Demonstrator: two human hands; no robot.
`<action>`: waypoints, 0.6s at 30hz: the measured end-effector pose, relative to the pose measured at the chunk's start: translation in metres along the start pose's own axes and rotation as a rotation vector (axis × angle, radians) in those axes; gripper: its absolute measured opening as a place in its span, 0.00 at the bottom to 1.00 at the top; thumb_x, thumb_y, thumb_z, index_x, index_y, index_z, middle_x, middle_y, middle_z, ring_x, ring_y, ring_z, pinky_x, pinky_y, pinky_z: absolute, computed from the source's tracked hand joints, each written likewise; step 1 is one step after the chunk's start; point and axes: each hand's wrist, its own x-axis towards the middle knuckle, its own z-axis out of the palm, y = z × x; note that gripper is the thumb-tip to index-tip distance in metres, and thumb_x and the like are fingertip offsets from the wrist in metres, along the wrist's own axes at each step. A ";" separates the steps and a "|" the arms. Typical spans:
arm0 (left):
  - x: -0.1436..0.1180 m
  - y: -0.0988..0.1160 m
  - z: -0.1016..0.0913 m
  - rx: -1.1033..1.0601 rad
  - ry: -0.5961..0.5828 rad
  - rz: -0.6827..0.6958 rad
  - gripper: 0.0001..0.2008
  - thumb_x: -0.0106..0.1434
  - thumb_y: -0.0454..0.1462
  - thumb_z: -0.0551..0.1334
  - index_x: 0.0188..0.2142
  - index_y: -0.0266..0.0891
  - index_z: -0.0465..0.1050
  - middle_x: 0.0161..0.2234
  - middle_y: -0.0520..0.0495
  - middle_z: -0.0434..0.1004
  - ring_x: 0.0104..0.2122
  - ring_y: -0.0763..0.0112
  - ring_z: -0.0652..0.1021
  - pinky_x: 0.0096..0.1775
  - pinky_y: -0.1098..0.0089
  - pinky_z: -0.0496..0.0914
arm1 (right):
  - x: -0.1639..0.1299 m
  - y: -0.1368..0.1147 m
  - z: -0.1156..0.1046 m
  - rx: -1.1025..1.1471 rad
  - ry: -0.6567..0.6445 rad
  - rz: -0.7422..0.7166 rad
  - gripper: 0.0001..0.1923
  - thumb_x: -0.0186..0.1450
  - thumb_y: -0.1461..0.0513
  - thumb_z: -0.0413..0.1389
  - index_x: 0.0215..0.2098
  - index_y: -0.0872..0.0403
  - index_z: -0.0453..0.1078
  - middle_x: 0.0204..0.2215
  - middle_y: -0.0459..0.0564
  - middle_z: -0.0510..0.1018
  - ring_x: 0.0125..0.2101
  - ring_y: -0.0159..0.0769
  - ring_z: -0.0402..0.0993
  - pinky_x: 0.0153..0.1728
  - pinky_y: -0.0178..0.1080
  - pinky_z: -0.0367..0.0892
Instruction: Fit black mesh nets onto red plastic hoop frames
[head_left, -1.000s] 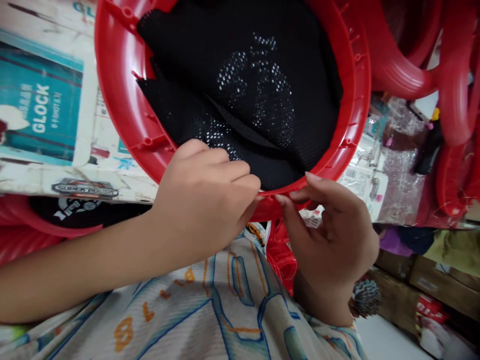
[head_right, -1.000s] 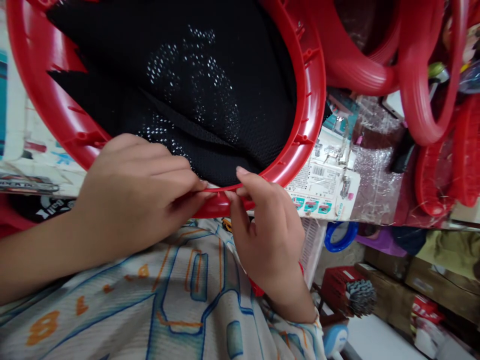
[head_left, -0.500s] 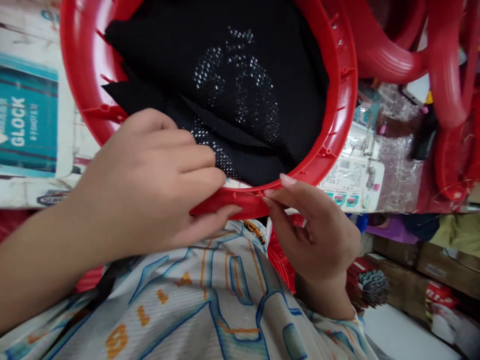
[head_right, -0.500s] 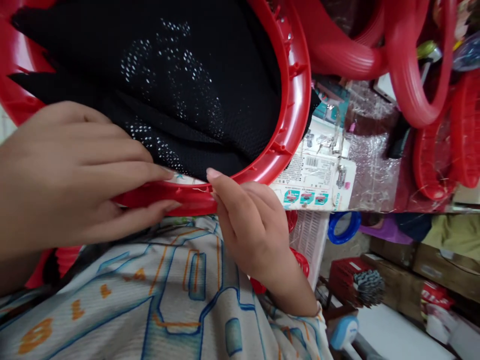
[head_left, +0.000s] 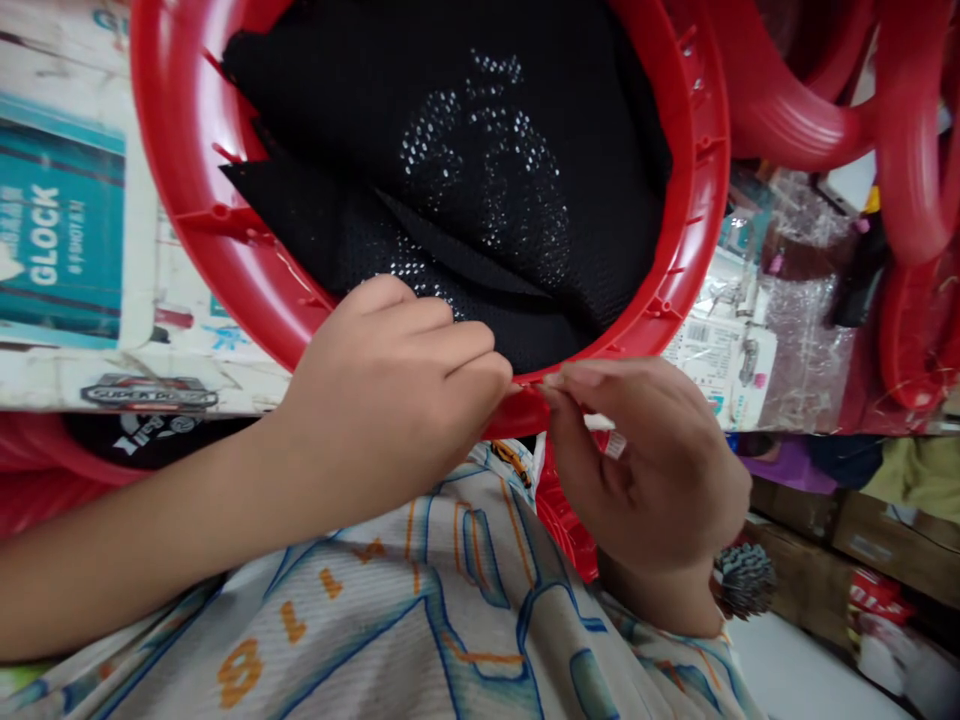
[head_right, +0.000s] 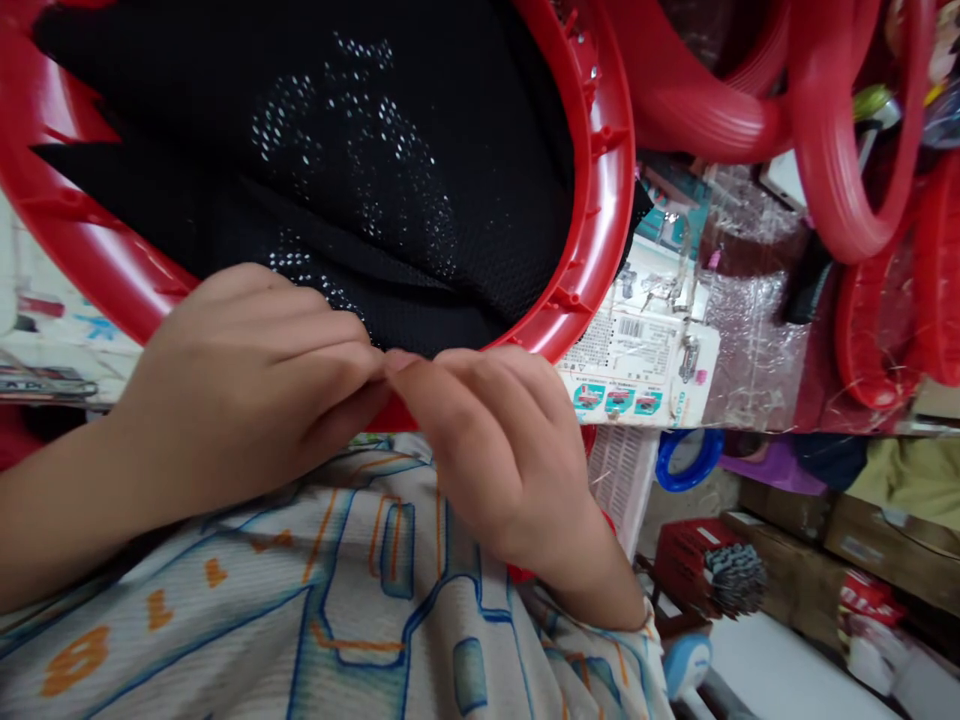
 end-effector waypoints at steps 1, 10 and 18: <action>0.001 0.001 0.000 0.002 -0.013 -0.008 0.12 0.62 0.31 0.60 0.23 0.42 0.66 0.20 0.51 0.68 0.23 0.62 0.68 0.29 0.60 0.56 | -0.001 0.001 0.001 0.008 0.036 0.039 0.24 0.63 0.71 0.60 0.55 0.47 0.68 0.42 0.44 0.83 0.38 0.37 0.82 0.44 0.43 0.80; 0.002 0.002 -0.001 0.043 -0.050 -0.028 0.14 0.65 0.31 0.59 0.22 0.42 0.67 0.21 0.50 0.69 0.23 0.62 0.69 0.30 0.60 0.56 | -0.012 0.010 0.008 0.097 0.034 0.240 0.28 0.64 0.67 0.62 0.59 0.42 0.63 0.39 0.43 0.82 0.35 0.37 0.81 0.42 0.44 0.79; 0.001 0.001 0.001 0.031 -0.067 -0.037 0.12 0.63 0.30 0.58 0.23 0.43 0.67 0.22 0.50 0.70 0.24 0.62 0.69 0.30 0.60 0.57 | -0.004 0.009 0.004 0.132 -0.007 0.178 0.30 0.64 0.69 0.60 0.60 0.39 0.64 0.45 0.41 0.82 0.38 0.36 0.80 0.45 0.43 0.79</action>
